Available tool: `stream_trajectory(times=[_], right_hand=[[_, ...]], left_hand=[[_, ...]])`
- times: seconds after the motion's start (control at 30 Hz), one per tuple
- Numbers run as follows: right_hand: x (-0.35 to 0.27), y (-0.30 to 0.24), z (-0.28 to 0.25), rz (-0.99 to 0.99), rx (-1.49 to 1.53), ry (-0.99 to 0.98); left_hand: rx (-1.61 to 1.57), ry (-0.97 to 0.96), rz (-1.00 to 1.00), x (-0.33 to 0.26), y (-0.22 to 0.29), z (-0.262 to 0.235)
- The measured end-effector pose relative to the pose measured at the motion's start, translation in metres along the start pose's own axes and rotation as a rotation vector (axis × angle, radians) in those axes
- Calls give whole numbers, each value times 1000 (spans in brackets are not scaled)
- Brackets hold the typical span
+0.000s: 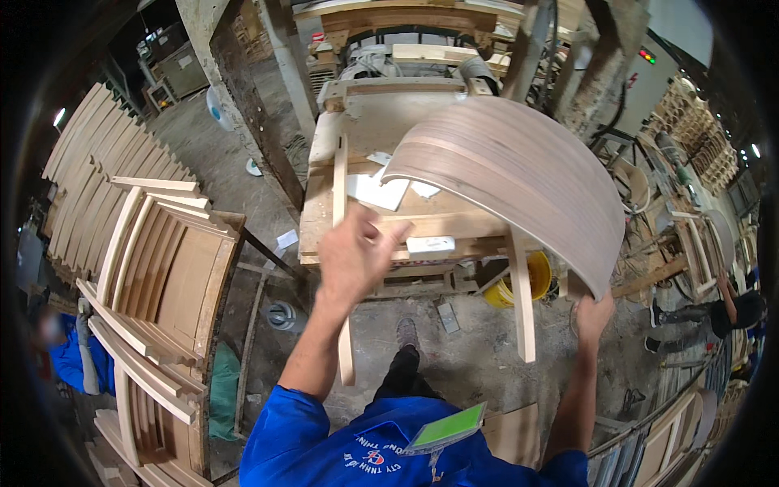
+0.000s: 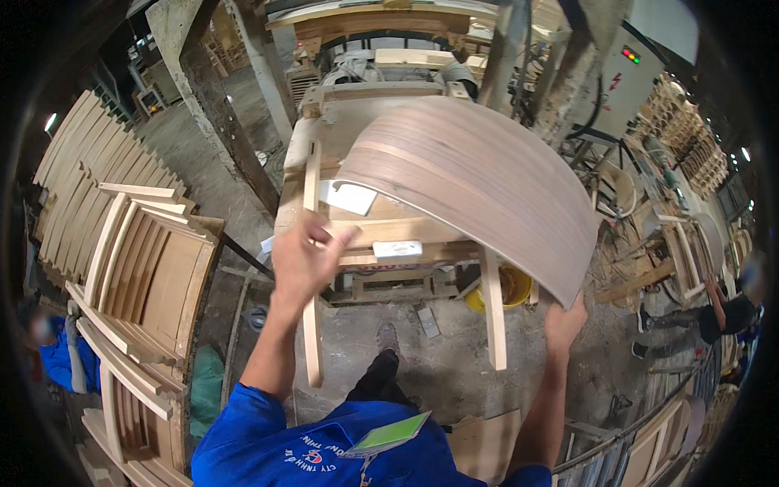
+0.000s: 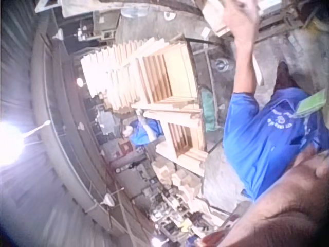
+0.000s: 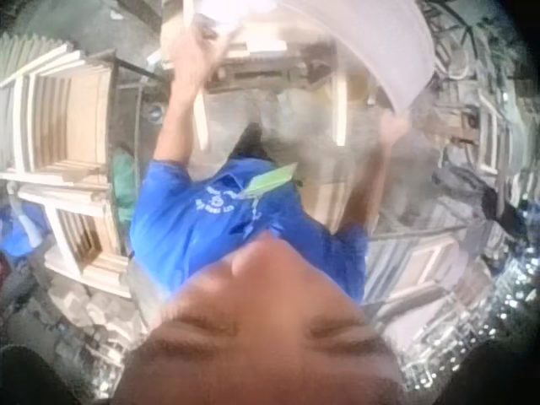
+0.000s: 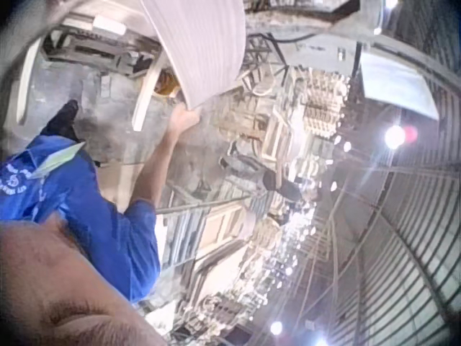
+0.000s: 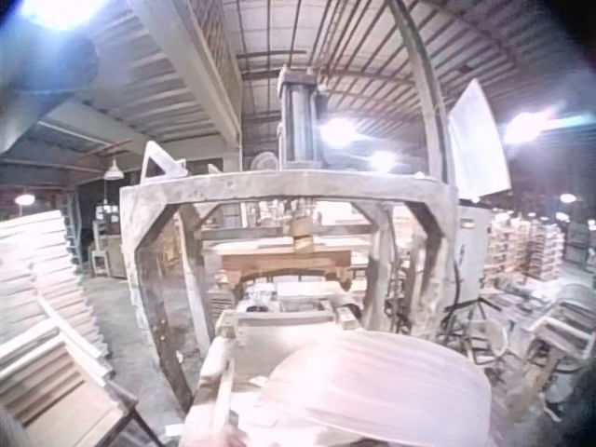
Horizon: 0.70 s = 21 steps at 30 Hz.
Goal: The person uses a manual pallet jack to transport stacks of unfinished wooden chair frames across a factory floor. They then pick up individual chair frames and place them onto a conveyor or workbench for further processing.
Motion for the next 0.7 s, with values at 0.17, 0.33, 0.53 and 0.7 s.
stream_trajectory(times=[0.17, 0.33, 0.53, 0.7], right_hand=[[79, -139, 76, -275, -153, -88], [139, -266, 148, -451, -86, -7], [225, -289, 256, -446, -270, -172], [237, -288, 300, -480, -238, -141]], left_hand=[[352, 65, 172, 119, -64, -5], [386, 59, 108, 212, -154, 1], [255, 129, 101, 277, -209, 46], [267, 161, 121, 298, -227, 70]])
Point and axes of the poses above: each hand's wrist, its own x-axis towards the middle knuckle, its own z-axis out of the palm, y = z × x, the point moved 5 cm from there along x, towards the middle knuckle, and after that the axes turned 4 degrees about -x, right-handed, at the moved point
